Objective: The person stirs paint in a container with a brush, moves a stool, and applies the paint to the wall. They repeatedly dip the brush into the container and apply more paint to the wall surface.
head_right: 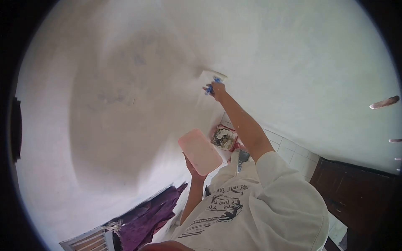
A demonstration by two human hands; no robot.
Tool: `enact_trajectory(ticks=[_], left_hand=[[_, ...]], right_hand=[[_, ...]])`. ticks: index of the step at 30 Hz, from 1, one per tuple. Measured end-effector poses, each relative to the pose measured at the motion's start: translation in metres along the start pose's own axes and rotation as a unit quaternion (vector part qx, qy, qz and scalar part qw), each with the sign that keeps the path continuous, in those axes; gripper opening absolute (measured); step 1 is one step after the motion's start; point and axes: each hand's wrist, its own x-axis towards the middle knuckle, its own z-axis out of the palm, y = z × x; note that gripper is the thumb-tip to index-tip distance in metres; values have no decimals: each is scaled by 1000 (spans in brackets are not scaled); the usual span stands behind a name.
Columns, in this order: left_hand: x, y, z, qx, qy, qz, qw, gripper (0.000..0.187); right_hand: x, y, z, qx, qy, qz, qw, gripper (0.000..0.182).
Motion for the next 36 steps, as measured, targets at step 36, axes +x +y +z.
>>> enact_trajectory(ticks=[36], left_hand=[[70, -92, 131, 514, -468, -165, 699, 87]], right_hand=[[-472, -71, -150, -574, 14, -257, 778, 14]])
